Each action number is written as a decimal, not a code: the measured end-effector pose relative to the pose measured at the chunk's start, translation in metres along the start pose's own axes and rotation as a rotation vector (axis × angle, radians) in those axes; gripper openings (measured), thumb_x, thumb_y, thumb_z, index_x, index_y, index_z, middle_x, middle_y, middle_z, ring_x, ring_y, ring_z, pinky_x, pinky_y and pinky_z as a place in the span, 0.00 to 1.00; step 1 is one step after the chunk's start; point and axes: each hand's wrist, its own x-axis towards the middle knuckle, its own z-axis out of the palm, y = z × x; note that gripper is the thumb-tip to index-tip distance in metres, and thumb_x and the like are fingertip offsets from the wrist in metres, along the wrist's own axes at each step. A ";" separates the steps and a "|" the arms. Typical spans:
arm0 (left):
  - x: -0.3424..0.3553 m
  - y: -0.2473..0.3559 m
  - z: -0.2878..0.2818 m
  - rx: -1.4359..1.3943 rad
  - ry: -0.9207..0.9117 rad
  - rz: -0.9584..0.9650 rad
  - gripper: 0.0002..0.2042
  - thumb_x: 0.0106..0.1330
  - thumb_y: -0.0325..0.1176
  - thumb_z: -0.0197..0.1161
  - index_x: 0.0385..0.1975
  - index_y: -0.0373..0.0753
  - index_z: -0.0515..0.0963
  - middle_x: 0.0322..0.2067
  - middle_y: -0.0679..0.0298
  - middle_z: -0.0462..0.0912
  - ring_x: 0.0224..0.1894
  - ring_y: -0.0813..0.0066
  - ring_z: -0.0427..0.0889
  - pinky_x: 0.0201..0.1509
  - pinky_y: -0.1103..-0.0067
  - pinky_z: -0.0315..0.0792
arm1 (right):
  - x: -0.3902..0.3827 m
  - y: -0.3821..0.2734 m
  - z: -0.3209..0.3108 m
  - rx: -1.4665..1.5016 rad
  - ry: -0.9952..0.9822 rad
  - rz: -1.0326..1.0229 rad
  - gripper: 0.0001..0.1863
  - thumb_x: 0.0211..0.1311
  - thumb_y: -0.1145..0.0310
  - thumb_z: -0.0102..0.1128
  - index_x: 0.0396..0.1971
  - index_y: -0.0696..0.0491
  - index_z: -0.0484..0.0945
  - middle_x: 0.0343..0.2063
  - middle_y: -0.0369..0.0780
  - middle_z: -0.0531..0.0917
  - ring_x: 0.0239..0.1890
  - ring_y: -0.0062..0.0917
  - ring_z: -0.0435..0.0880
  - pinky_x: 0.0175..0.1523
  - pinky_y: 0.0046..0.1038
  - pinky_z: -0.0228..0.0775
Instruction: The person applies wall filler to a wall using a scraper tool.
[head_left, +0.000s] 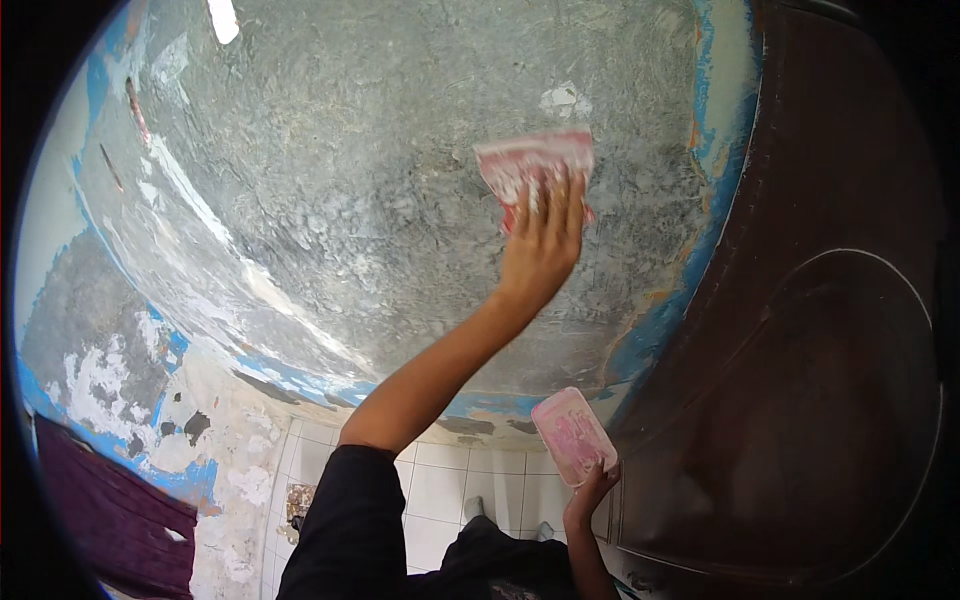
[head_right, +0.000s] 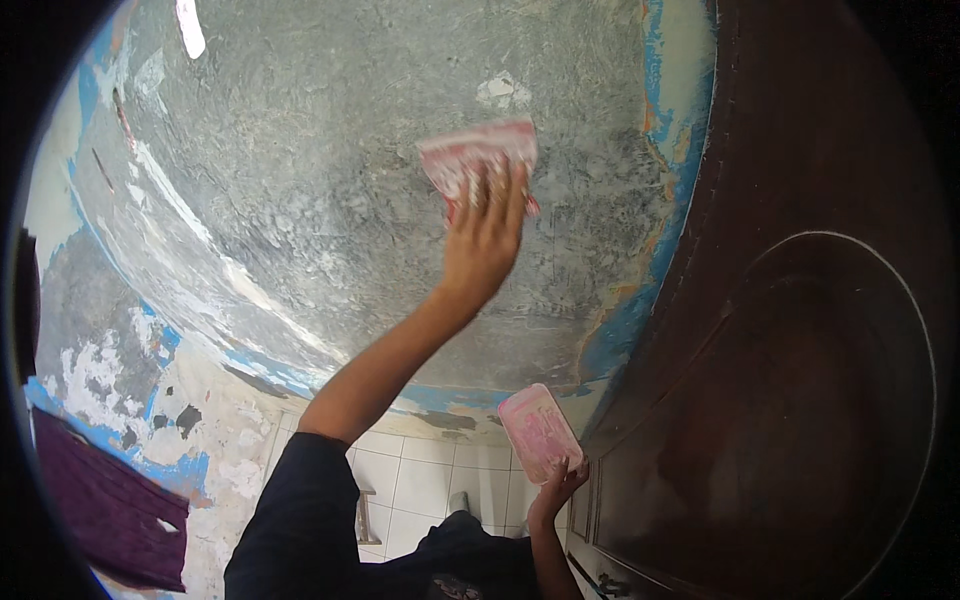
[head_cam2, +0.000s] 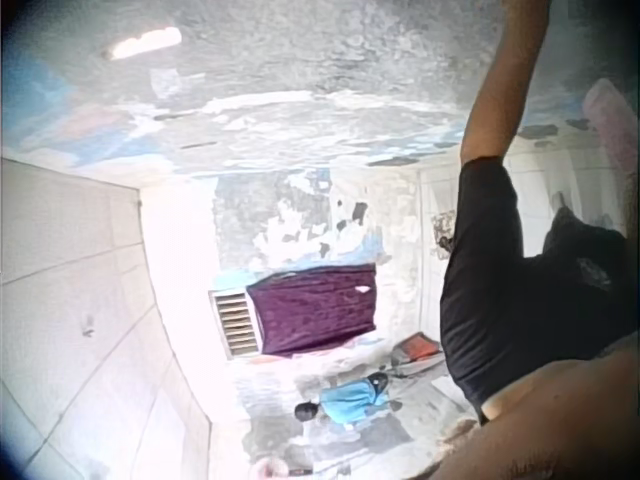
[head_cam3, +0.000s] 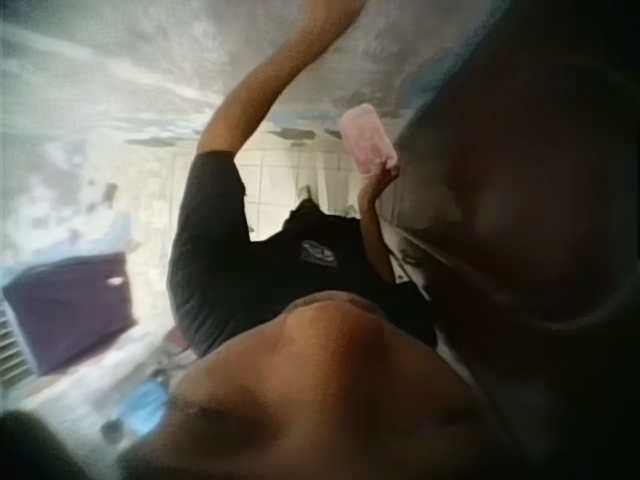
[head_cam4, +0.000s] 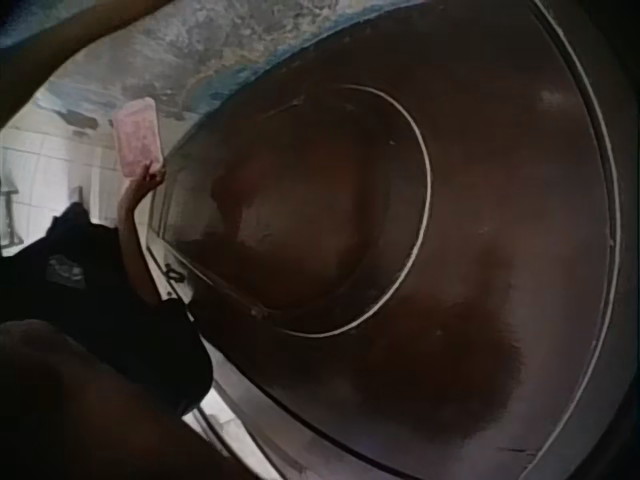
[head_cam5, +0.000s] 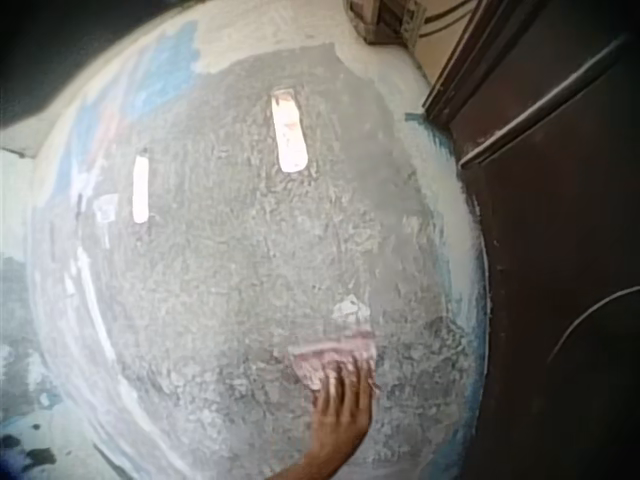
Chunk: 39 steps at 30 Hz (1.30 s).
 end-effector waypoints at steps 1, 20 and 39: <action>-0.017 0.016 0.004 -0.043 -0.052 0.027 0.29 0.64 0.24 0.56 0.69 0.29 0.65 0.66 0.43 0.71 0.68 0.43 0.71 0.72 0.57 0.65 | 0.002 0.001 -0.003 0.005 0.018 -0.018 0.32 0.75 0.58 0.54 0.70 0.56 0.53 0.65 0.49 0.63 0.67 0.36 0.65 0.71 0.40 0.59; -0.085 -0.019 -0.029 -0.106 -0.189 -0.087 0.27 0.65 0.22 0.54 0.67 0.27 0.67 0.65 0.41 0.71 0.68 0.45 0.71 0.71 0.59 0.65 | 0.008 0.005 -0.007 -0.064 0.028 0.046 0.30 0.72 0.60 0.55 0.67 0.57 0.57 0.64 0.47 0.66 0.67 0.36 0.67 0.70 0.41 0.61; -0.120 0.032 0.001 -0.195 -0.180 -0.070 0.27 0.67 0.26 0.55 0.68 0.30 0.68 0.68 0.45 0.69 0.71 0.49 0.67 0.74 0.60 0.61 | 0.020 0.018 -0.023 0.000 0.093 0.066 0.33 0.71 0.59 0.56 0.69 0.54 0.55 0.67 0.47 0.63 0.69 0.38 0.66 0.70 0.44 0.61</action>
